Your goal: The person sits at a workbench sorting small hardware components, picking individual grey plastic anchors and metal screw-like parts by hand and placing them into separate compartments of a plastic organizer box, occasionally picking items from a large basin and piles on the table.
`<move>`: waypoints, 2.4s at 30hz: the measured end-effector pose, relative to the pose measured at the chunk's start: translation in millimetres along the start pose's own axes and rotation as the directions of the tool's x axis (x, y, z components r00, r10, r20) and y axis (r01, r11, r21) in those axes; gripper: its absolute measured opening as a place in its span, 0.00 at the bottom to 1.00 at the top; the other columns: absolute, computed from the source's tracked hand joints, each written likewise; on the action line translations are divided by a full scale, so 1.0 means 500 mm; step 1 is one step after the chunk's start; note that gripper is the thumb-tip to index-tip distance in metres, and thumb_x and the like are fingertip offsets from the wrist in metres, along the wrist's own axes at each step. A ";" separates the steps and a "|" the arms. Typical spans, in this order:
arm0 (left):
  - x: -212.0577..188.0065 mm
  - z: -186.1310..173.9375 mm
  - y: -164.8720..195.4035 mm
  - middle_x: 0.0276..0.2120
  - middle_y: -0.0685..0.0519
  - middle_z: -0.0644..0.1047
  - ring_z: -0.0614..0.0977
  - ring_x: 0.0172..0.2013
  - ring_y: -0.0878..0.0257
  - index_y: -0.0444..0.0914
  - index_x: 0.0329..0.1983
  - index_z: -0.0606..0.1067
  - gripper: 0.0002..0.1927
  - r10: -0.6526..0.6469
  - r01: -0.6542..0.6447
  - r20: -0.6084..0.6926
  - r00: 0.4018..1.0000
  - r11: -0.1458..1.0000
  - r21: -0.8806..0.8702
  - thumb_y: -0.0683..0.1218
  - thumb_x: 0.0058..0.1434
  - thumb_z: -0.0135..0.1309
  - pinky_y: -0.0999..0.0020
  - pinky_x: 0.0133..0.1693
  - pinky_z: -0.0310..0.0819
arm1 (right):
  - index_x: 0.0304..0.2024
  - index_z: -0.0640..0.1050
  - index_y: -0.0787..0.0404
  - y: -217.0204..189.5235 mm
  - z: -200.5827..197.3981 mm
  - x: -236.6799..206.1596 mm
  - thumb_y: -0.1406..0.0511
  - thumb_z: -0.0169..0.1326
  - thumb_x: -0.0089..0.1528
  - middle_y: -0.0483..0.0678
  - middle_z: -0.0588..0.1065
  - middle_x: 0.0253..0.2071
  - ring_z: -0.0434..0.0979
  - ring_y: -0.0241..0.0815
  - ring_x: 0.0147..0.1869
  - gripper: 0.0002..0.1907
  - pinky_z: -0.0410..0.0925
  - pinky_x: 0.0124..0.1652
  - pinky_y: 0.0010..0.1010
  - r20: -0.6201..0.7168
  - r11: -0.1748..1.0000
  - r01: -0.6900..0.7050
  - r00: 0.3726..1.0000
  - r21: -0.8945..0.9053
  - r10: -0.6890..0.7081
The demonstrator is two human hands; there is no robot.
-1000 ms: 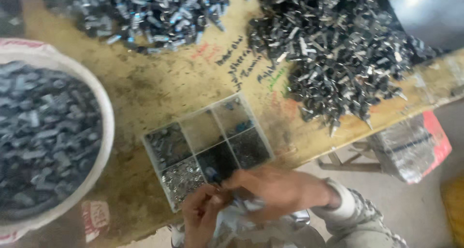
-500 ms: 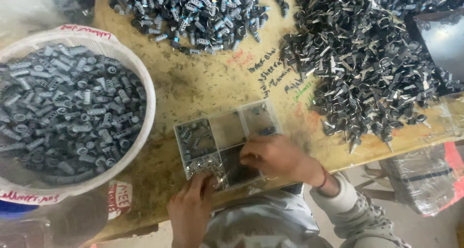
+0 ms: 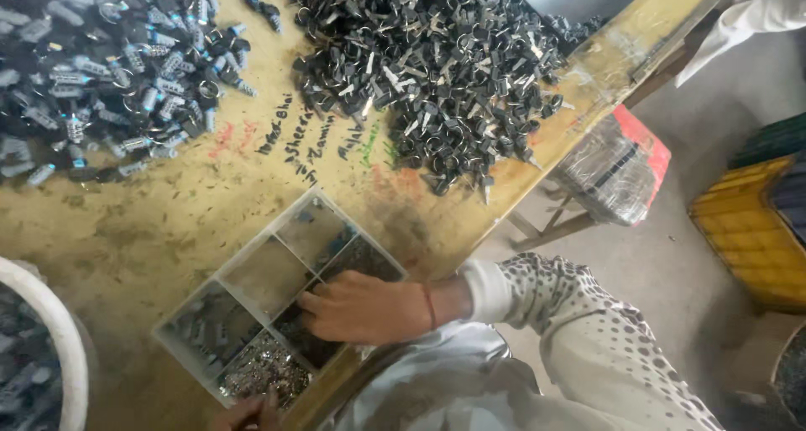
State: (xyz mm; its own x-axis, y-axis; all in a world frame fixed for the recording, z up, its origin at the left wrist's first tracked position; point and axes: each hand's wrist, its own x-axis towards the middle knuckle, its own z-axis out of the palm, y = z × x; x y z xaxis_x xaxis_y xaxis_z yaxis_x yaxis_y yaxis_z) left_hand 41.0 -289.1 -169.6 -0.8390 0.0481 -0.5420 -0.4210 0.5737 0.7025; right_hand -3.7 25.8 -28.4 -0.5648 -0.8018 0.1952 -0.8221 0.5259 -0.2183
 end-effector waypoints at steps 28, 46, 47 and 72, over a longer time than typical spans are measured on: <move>-0.079 0.093 0.061 0.37 0.40 0.84 0.87 0.36 0.58 0.30 0.46 0.77 0.08 0.221 -0.317 -0.245 0.944 0.815 -0.486 0.38 0.65 0.54 0.63 0.37 0.85 | 0.45 0.68 0.64 -0.057 -0.071 0.010 0.67 0.53 0.68 0.55 0.68 0.44 0.76 0.57 0.36 0.09 0.70 0.34 0.44 -0.014 0.730 -0.318 0.912 0.605 0.409; -0.118 0.123 0.102 0.37 0.40 0.83 0.85 0.32 0.60 0.31 0.47 0.74 0.09 0.289 -0.448 -0.390 0.874 0.791 -0.417 0.36 0.64 0.57 0.67 0.36 0.84 | 0.49 0.67 0.63 -0.077 -0.059 -0.003 0.68 0.51 0.68 0.56 0.69 0.48 0.78 0.58 0.38 0.09 0.71 0.36 0.44 0.038 0.684 -0.371 0.893 0.628 0.449; -0.119 0.123 0.105 0.37 0.40 0.83 0.85 0.31 0.60 0.31 0.47 0.74 0.09 0.276 -0.433 -0.389 0.879 0.804 -0.407 0.36 0.64 0.57 0.67 0.35 0.83 | 0.49 0.66 0.63 -0.078 -0.059 -0.002 0.68 0.50 0.68 0.56 0.69 0.48 0.78 0.58 0.37 0.10 0.71 0.35 0.45 0.055 0.684 -0.387 0.889 0.618 0.454; -0.122 0.110 0.126 0.38 0.37 0.84 0.87 0.38 0.56 0.32 0.51 0.77 0.12 0.190 -0.245 -0.163 0.968 0.851 -0.465 0.37 0.65 0.54 0.64 0.43 0.82 | 0.49 0.70 0.66 -0.113 -0.034 -0.018 0.70 0.51 0.70 0.55 0.72 0.46 0.79 0.55 0.48 0.07 0.73 0.44 0.40 -0.105 0.500 -0.205 0.846 0.841 0.523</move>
State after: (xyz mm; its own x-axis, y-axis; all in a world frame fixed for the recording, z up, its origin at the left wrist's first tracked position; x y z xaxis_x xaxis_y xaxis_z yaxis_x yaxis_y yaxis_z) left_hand 84.5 -211.0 -117.9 -0.9484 0.0227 -0.3161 -0.3127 0.0963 0.9450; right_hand 46.5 8.0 -1.6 -0.9154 -0.3731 0.1508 -0.2341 0.1888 -0.9537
